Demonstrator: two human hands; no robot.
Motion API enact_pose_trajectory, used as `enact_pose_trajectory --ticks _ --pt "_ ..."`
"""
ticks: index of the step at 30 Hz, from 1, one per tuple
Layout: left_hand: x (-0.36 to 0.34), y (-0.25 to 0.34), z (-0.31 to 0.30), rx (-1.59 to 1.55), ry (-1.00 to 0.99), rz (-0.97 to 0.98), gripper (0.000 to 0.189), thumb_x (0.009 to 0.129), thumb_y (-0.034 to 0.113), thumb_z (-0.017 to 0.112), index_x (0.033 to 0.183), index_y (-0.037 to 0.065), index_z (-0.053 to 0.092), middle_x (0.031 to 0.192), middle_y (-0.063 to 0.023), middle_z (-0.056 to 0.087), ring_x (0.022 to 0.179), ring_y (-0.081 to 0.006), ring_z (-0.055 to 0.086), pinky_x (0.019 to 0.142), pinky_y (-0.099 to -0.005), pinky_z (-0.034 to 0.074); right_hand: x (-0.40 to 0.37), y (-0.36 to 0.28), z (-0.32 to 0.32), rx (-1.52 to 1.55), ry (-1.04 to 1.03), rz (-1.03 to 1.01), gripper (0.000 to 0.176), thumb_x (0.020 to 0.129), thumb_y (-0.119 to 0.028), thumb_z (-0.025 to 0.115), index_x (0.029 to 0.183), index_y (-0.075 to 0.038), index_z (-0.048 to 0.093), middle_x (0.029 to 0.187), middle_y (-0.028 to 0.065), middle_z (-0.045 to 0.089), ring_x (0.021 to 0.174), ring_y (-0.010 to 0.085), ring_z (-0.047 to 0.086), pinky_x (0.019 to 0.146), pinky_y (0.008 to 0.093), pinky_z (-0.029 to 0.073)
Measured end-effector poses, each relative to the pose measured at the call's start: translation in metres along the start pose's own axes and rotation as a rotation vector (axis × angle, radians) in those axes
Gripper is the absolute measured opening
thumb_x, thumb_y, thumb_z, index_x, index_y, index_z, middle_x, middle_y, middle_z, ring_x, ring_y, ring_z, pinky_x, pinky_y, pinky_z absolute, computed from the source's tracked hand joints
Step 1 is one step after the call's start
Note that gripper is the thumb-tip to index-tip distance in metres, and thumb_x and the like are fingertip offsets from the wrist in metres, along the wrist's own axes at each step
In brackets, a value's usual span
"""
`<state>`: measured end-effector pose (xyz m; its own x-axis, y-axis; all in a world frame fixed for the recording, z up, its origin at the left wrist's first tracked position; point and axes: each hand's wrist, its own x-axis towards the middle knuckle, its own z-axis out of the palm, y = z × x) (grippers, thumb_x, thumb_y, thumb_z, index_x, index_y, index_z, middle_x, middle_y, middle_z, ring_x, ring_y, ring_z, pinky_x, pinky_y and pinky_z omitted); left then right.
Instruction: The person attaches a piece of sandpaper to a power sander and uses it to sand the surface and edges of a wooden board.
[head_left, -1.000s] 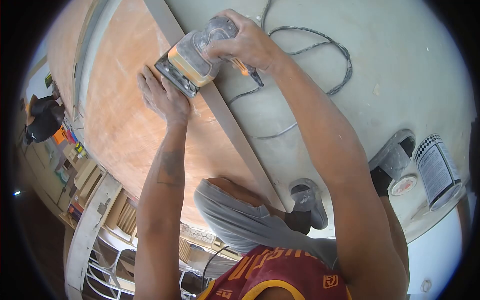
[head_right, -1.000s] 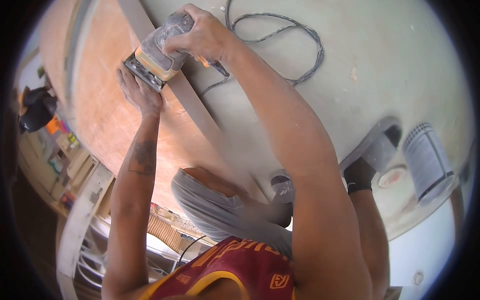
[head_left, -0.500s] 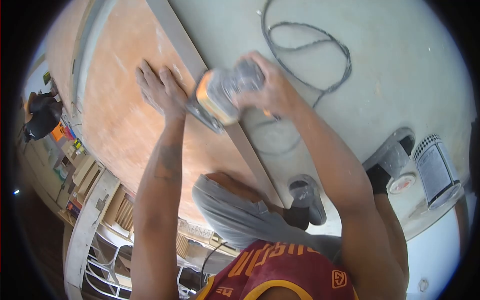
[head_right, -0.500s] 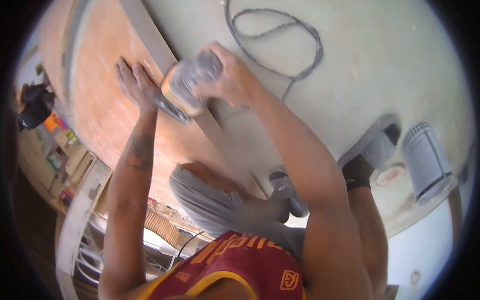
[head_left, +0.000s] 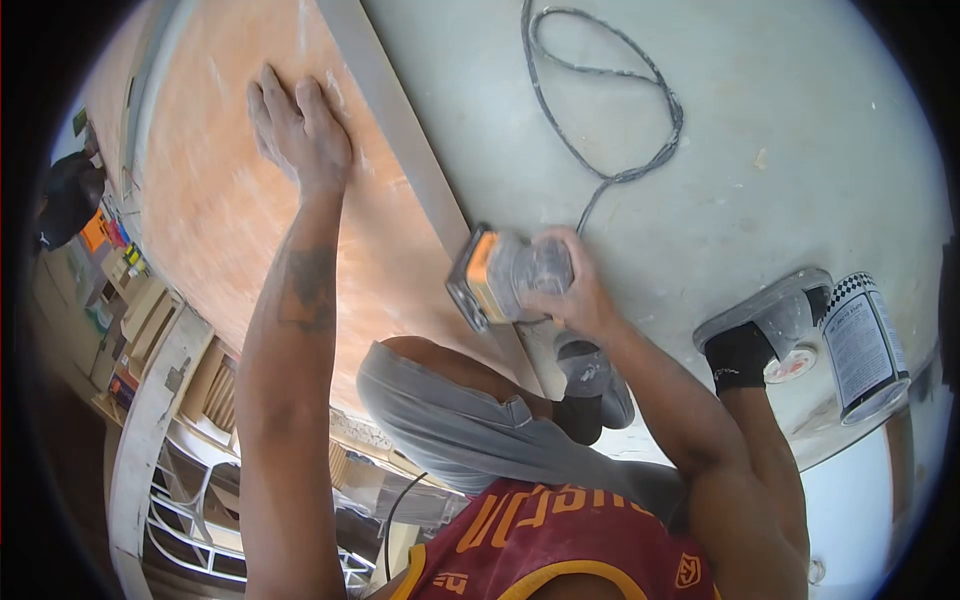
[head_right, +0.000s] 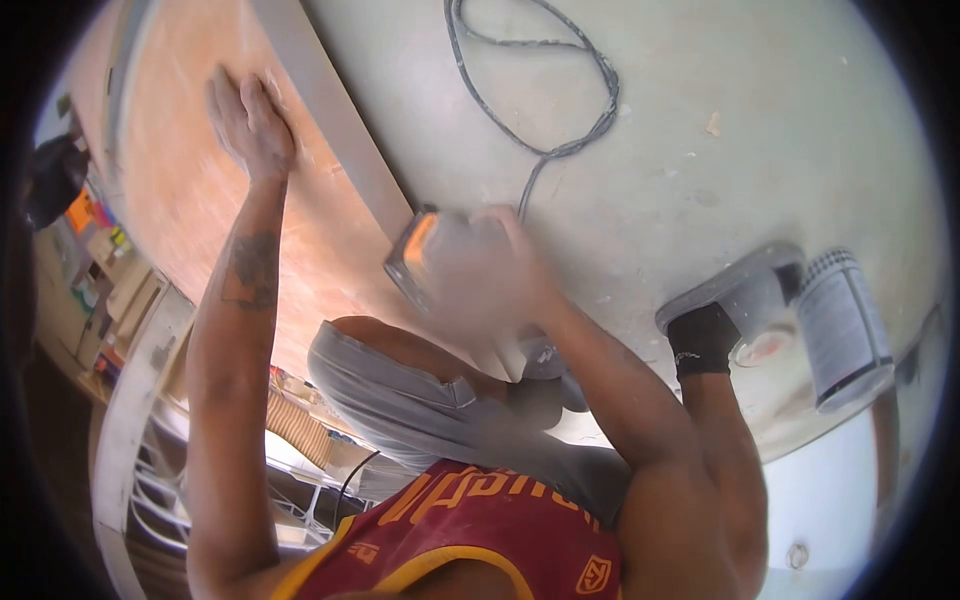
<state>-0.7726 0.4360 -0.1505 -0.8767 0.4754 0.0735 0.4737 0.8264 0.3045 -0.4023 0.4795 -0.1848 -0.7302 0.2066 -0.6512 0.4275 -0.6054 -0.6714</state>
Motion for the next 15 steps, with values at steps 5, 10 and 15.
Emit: enact_pose_trajectory --ticks 5,10,15 --pt "0.004 -0.011 0.004 0.035 0.037 0.063 0.073 0.103 0.048 0.041 0.157 -0.001 0.04 0.164 -0.0267 0.034 0.153 -0.0402 0.028 0.125 -0.0461 0.02 0.083 -0.078 -0.003 -0.066 0.046 -0.295 0.08 0.068 -0.026 0.096 0.134 -0.008 0.054 0.113 0.0081 0.064 0.104 0.0203 0.063 0.092 0.0381 0.053" --pt "-0.001 -0.012 0.005 0.039 0.048 0.146 0.071 0.104 0.045 0.042 0.153 -0.006 0.042 0.16 -0.0279 0.04 0.151 -0.0404 0.033 0.124 -0.0437 0.026 0.085 -0.083 -0.002 0.014 0.003 -0.275 0.083 0.069 -0.027 0.096 0.137 -0.006 0.053 0.112 0.0091 0.063 0.105 0.0202 0.063 0.091 0.0381 0.054" --pt "0.006 -0.018 0.009 0.08 0.106 0.146 0.07 0.104 0.045 0.043 0.153 -0.005 0.043 0.16 -0.0266 0.04 0.151 -0.0395 0.034 0.124 -0.0427 0.026 -0.041 0.012 -0.004 0.048 -0.086 0.004 0.082 0.071 -0.021 0.094 0.139 -0.008 0.05 0.118 0.0093 0.06 0.109 0.0202 0.06 0.095 0.0382 0.052"
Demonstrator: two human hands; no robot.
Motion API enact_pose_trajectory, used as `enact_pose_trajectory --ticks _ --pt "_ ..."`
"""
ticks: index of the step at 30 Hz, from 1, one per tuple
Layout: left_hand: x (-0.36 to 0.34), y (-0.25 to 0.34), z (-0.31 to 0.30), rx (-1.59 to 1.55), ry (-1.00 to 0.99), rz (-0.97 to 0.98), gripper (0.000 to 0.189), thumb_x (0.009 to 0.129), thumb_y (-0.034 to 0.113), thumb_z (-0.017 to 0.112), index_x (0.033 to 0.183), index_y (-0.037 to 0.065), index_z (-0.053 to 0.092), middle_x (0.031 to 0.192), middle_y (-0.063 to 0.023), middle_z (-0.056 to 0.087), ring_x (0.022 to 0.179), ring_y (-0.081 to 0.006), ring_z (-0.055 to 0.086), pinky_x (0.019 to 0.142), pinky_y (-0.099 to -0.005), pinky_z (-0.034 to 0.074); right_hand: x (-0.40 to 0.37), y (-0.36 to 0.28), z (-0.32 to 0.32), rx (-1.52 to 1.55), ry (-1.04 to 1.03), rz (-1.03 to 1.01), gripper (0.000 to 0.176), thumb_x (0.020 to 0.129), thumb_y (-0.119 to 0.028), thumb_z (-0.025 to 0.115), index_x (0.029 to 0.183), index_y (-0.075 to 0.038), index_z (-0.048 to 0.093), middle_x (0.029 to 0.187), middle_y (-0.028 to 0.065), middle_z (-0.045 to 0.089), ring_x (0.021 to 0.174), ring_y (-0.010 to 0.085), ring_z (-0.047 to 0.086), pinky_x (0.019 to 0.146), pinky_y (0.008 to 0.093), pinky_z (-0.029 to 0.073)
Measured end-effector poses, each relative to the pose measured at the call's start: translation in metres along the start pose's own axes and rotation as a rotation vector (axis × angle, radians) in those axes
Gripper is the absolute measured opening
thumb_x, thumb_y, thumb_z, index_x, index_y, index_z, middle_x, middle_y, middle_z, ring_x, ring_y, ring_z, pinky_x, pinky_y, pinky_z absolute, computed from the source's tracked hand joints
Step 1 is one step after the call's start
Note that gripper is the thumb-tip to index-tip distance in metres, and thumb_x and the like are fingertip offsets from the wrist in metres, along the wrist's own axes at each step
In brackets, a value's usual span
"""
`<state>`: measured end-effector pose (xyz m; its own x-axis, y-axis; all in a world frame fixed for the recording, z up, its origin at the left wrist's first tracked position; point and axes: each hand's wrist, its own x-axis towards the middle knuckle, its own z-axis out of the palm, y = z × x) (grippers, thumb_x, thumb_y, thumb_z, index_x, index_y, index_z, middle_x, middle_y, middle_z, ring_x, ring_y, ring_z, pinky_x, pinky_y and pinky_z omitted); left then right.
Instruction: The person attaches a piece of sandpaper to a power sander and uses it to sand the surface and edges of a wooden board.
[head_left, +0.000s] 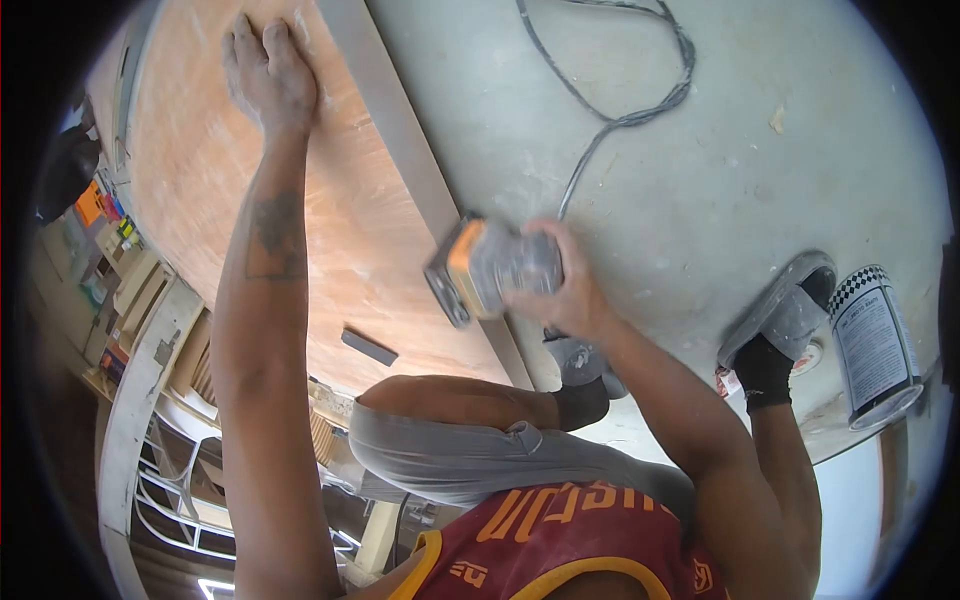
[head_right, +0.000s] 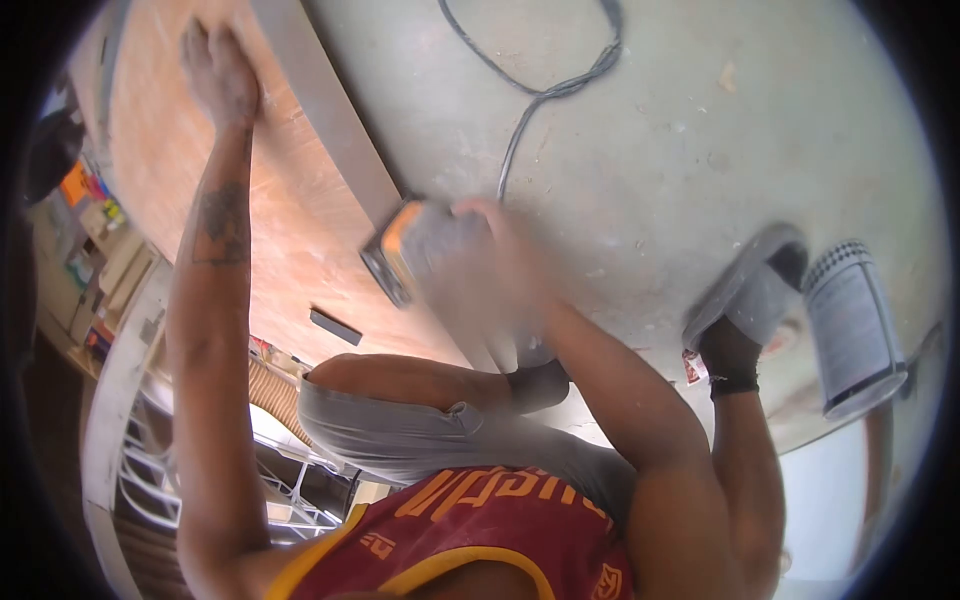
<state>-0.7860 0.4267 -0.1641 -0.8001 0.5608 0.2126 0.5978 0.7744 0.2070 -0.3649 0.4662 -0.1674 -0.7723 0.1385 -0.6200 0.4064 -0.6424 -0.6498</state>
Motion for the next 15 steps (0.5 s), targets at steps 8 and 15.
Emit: enact_pose_trajectory --ticks 8,15 --pt "-0.008 -0.012 -0.001 -0.036 -0.024 -0.037 0.063 0.108 0.04 0.042 0.156 -0.001 0.042 0.164 -0.024 0.035 0.154 -0.0378 0.028 0.127 -0.0431 0.02 0.049 -0.02 -0.006 -0.125 0.048 -0.18 0.081 0.072 -0.021 0.094 0.138 -0.008 0.05 0.118 0.0087 0.06 0.11 0.0184 0.059 0.094 0.0366 0.051" --pt "-0.005 -0.022 0.004 -0.064 -0.025 -0.031 0.065 0.111 0.041 0.042 0.159 -0.001 0.037 0.168 -0.0235 0.03 0.158 -0.0347 0.022 0.13 -0.0415 0.014 0.052 -0.027 -0.007 -0.094 0.004 -0.181 0.082 0.07 -0.021 0.095 0.137 -0.007 0.05 0.118 0.009 0.059 0.111 0.0185 0.059 0.096 0.0367 0.051"
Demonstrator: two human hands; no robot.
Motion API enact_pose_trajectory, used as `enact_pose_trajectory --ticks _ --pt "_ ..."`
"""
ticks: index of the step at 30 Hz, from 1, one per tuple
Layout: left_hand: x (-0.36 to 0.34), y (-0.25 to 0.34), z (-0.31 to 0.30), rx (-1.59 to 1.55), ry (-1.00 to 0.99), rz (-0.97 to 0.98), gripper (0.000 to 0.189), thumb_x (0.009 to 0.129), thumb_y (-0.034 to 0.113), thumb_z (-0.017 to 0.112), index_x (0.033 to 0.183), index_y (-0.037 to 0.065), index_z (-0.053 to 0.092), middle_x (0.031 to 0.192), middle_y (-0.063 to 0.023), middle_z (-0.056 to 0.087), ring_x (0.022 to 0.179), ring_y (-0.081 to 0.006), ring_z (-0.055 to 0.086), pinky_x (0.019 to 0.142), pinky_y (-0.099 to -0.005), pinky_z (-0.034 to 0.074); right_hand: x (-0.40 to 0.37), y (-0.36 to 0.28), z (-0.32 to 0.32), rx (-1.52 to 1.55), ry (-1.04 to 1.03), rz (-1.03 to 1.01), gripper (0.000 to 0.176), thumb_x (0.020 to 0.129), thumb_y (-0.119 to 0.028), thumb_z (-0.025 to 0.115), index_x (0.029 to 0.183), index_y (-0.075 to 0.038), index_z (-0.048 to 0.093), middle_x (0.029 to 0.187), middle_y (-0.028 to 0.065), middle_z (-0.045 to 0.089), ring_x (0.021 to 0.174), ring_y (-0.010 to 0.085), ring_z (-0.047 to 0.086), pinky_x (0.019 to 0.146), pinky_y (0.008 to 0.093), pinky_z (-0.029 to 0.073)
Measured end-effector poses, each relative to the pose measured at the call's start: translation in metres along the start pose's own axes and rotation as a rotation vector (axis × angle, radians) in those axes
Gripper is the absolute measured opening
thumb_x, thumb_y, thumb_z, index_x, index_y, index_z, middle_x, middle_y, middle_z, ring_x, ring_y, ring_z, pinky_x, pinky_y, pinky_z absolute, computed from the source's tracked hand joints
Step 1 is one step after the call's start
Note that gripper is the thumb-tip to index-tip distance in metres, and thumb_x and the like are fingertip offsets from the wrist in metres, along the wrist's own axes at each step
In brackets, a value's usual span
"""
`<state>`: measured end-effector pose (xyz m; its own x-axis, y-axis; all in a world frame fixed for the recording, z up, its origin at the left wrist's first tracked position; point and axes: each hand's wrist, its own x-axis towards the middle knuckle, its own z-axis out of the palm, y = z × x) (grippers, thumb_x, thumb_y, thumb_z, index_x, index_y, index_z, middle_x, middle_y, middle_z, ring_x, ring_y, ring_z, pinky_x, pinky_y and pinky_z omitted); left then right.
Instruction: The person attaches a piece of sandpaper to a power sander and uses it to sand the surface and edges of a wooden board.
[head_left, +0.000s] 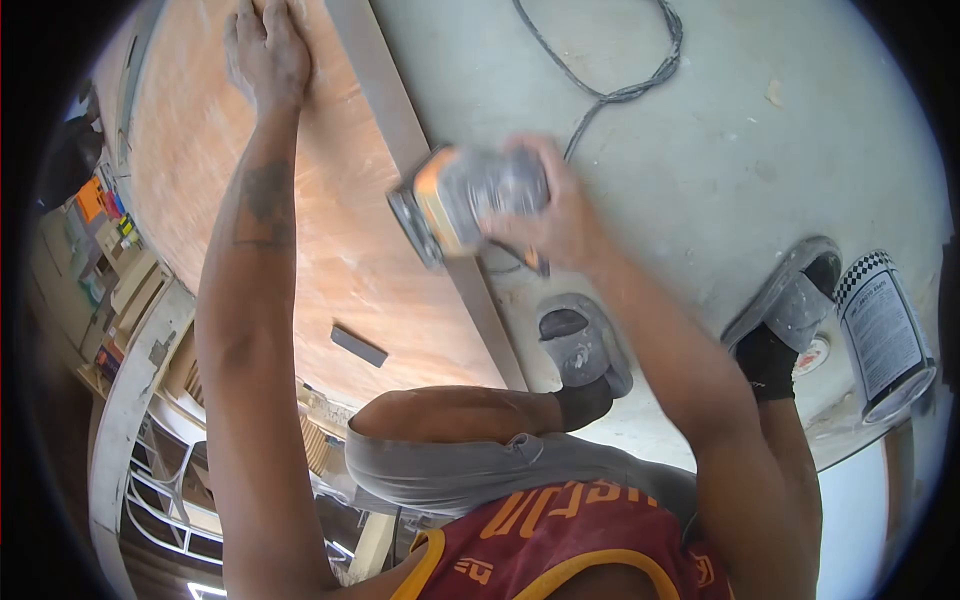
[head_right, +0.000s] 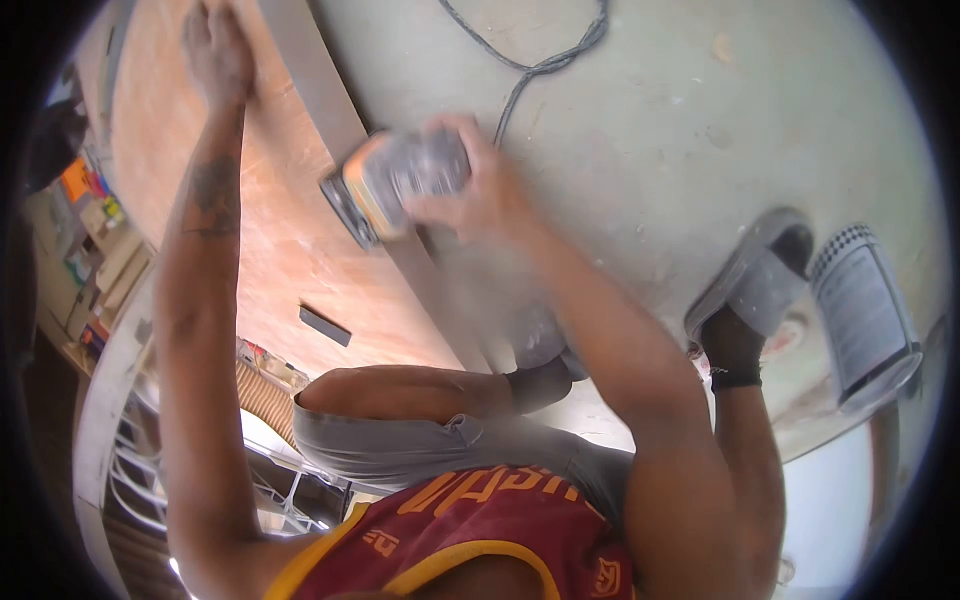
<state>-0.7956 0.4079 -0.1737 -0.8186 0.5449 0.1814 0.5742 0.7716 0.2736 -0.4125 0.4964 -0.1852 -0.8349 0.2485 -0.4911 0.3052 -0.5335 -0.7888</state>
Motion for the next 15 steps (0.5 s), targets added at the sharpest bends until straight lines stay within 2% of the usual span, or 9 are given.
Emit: enact_pose_trajectory --ticks 3,5,6,7,8,9,10,12,15 --pt "0.001 -0.003 0.0 0.021 -0.005 0.016 0.066 0.111 0.042 0.041 0.159 -0.002 0.035 0.168 -0.0229 0.03 0.158 -0.0347 0.022 0.13 -0.0412 0.013 -0.063 0.036 0.007 -0.024 -0.003 0.022 0.082 0.07 -0.017 0.094 0.138 -0.009 0.049 0.119 0.0089 0.059 0.111 0.0187 0.059 0.097 0.037 0.051" --pt "0.006 -0.004 0.003 -0.002 0.0 0.02 0.065 0.11 0.042 0.042 0.16 0.0 0.036 0.167 -0.0232 0.031 0.157 -0.0358 0.023 0.13 -0.043 0.014 -0.081 0.036 0.007 0.022 -0.109 0.195 0.083 0.071 -0.015 0.093 0.14 -0.01 0.048 0.12 0.0085 0.058 0.112 0.019 0.058 0.098 0.0369 0.05" --pt "0.002 -0.005 0.002 -0.022 -0.017 0.018 0.065 0.109 0.042 0.043 0.16 0.001 0.037 0.167 -0.0234 0.032 0.157 -0.0368 0.024 0.129 -0.0448 0.014 -0.089 0.036 0.007 0.02 -0.111 0.198 0.083 0.071 -0.015 0.093 0.14 -0.01 0.048 0.12 0.0085 0.058 0.112 0.019 0.058 0.098 0.0369 0.05" --pt "-0.003 -0.012 -0.004 -0.026 -0.022 0.017 0.065 0.109 0.042 0.043 0.16 0.001 0.037 0.167 -0.0234 0.032 0.157 -0.0368 0.024 0.129 -0.0448 0.014 -0.093 0.02 0.011 0.157 -0.112 0.297 0.083 0.071 -0.014 0.092 0.14 -0.011 0.047 0.12 0.0083 0.058 0.113 0.0185 0.058 0.099 0.0362 0.049" --pt "-0.004 -0.021 -0.01 0.206 -0.107 0.196 0.065 0.107 0.044 0.043 0.157 0.003 0.041 0.165 -0.0217 0.035 0.153 -0.0377 0.029 0.125 -0.0481 0.021 -0.093 0.005 0.012 0.279 -0.11 0.381 0.084 0.071 -0.014 0.092 0.141 -0.011 0.046 0.12 0.0081 0.057 0.114 0.0181 0.057 0.099 0.0355 0.048" --pt "-0.002 -0.026 -0.011 0.439 -0.155 0.362 0.065 0.105 0.045 0.042 0.155 0.004 0.045 0.164 -0.0199 0.037 0.15 -0.0386 0.033 0.121 -0.0515 0.027 -0.088 0.003 0.012 0.238 -0.116 0.349 0.084 0.071 -0.014 0.092 0.141 -0.011 0.046 0.12 0.0081 0.057 0.114 0.0181 0.057 0.099 0.0355 0.048" --pt "-0.023 -0.028 -0.016 0.429 -0.042 0.468 0.062 0.108 0.044 0.037 0.158 0.006 0.04 0.166 -0.0217 0.033 0.151 -0.0395 0.031 0.121 -0.0524 0.024 -0.08 0.01 0.013 0.079 -0.112 0.24 0.084 0.071 -0.014 0.092 0.141 -0.011 0.046 0.12 0.0083 0.057 0.113 0.018 0.057 0.099 0.0353 0.048" --pt "-0.089 0.004 -0.037 0.177 -0.049 0.061 0.063 0.11 0.044 0.033 0.162 0.008 0.033 0.167 -0.0268 0.027 0.154 -0.0422 0.025 0.125 -0.0523 0.016 -0.065 0.007 0.009 -0.086 -0.116 0.087 0.085 0.07 -0.016 0.093 0.141 -0.011 0.046 0.121 0.0082 0.057 0.111 0.0177 0.059 0.098 0.0343 0.05" --pt "-0.191 0.017 -0.059 0.184 -0.108 -0.103 0.066 0.11 0.046 0.03 0.165 0.009 0.027 0.17 -0.0257 0.023 0.157 -0.0438 0.017 0.127 -0.0529 0.01 -0.018 -0.026 0.003 -0.032 -0.135 -0.027 0.087 0.069 -0.017 0.094 0.142 -0.01 0.046 0.121 0.008 0.058 0.109 0.0183 0.061 0.096 0.0345 0.052"
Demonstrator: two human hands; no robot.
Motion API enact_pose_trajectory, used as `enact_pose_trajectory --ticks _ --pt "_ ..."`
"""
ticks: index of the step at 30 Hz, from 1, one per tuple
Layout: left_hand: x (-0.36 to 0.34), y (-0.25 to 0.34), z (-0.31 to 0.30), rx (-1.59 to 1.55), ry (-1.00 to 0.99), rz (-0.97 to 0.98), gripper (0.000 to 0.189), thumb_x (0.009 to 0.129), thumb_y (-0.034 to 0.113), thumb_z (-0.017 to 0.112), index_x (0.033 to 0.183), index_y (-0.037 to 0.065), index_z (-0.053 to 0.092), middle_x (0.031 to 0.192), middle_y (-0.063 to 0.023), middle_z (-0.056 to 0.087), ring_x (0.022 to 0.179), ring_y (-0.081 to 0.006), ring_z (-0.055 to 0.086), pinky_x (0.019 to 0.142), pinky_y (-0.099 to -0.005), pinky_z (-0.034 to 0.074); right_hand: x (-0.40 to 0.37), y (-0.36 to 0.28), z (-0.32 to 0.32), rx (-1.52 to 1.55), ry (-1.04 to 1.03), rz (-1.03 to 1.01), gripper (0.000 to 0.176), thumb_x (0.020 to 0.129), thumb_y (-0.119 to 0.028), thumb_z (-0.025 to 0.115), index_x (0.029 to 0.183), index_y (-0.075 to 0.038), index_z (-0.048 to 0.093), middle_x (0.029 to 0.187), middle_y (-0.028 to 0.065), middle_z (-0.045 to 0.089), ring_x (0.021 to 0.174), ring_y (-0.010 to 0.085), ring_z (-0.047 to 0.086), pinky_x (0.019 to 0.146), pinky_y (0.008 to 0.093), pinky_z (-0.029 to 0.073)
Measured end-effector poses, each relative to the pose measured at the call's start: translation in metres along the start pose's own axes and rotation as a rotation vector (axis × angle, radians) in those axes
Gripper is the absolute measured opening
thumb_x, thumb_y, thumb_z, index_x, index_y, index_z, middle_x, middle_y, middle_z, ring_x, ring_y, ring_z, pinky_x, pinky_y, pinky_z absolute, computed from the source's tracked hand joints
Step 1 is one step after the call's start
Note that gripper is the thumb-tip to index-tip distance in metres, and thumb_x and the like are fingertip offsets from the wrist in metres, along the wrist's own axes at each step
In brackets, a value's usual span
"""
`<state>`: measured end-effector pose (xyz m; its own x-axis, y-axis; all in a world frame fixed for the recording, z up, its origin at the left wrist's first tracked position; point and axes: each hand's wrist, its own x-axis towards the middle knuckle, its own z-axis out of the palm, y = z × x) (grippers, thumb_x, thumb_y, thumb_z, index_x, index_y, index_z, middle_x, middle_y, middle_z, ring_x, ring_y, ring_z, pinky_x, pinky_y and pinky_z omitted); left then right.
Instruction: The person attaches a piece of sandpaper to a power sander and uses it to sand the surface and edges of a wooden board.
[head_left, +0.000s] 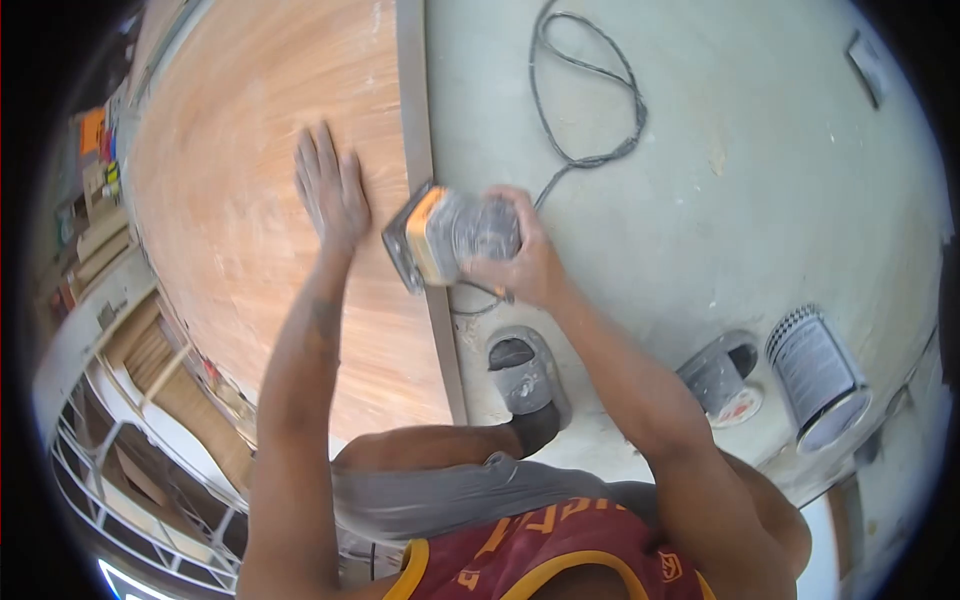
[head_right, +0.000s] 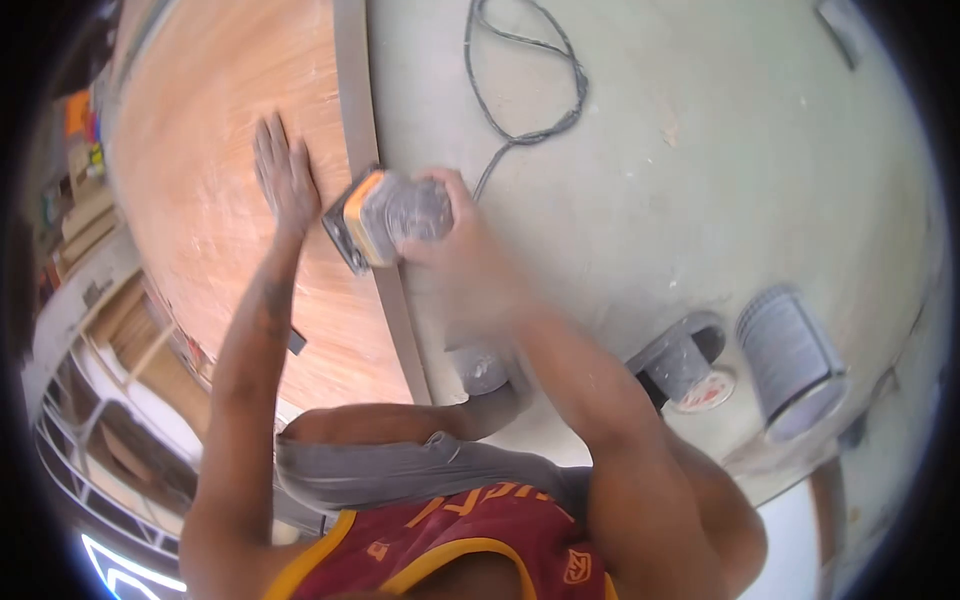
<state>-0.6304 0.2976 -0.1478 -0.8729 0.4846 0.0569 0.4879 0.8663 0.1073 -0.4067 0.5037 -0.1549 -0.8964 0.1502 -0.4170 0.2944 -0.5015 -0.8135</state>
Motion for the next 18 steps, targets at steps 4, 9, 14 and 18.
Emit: enact_pose_trajectory --ticks 4,9,14,18 --pt "-0.092 0.024 -0.013 -0.034 -0.067 -0.275 0.069 0.108 0.047 0.034 0.167 0.012 0.024 0.171 -0.0241 0.018 0.159 -0.0427 0.013 0.127 -0.0534 0.007 0.075 -0.021 -0.016 -0.121 0.045 -0.225 0.086 0.068 -0.01 0.093 0.14 -0.009 0.047 0.117 0.0101 0.062 0.104 0.0212 0.064 0.093 0.0382 0.055" --pt "-0.085 0.033 -0.008 -0.043 -0.048 -0.282 0.071 0.106 0.047 0.039 0.166 0.011 0.026 0.171 -0.025 0.019 0.158 -0.0428 0.014 0.127 -0.0524 0.006 0.111 -0.027 -0.021 0.282 0.085 -0.047 0.083 0.07 -0.012 0.093 0.139 -0.003 0.047 0.108 0.0107 0.063 0.101 0.0191 0.063 0.083 0.0309 0.057" --pt "-0.082 0.034 -0.006 -0.056 -0.035 -0.278 0.072 0.106 0.047 0.039 0.165 0.009 0.028 0.17 -0.0254 0.02 0.158 -0.043 0.016 0.127 -0.0527 0.007 0.012 0.008 0.01 0.105 0.164 0.071 0.085 0.069 -0.014 0.094 0.137 -0.004 0.046 0.119 0.011 0.055 0.112 0.0207 0.058 0.095 0.0359 0.052" --pt "-0.08 0.038 -0.008 -0.067 -0.031 -0.266 0.072 0.106 0.047 0.038 0.164 0.005 0.03 0.17 -0.0262 0.021 0.157 -0.0442 0.017 0.127 -0.0528 0.007 -0.053 0.055 0.019 -0.091 0.123 0.006 0.084 0.067 -0.016 0.096 0.135 -0.004 0.048 0.117 0.0083 0.053 0.115 0.0195 0.055 0.098 0.0362 0.049"
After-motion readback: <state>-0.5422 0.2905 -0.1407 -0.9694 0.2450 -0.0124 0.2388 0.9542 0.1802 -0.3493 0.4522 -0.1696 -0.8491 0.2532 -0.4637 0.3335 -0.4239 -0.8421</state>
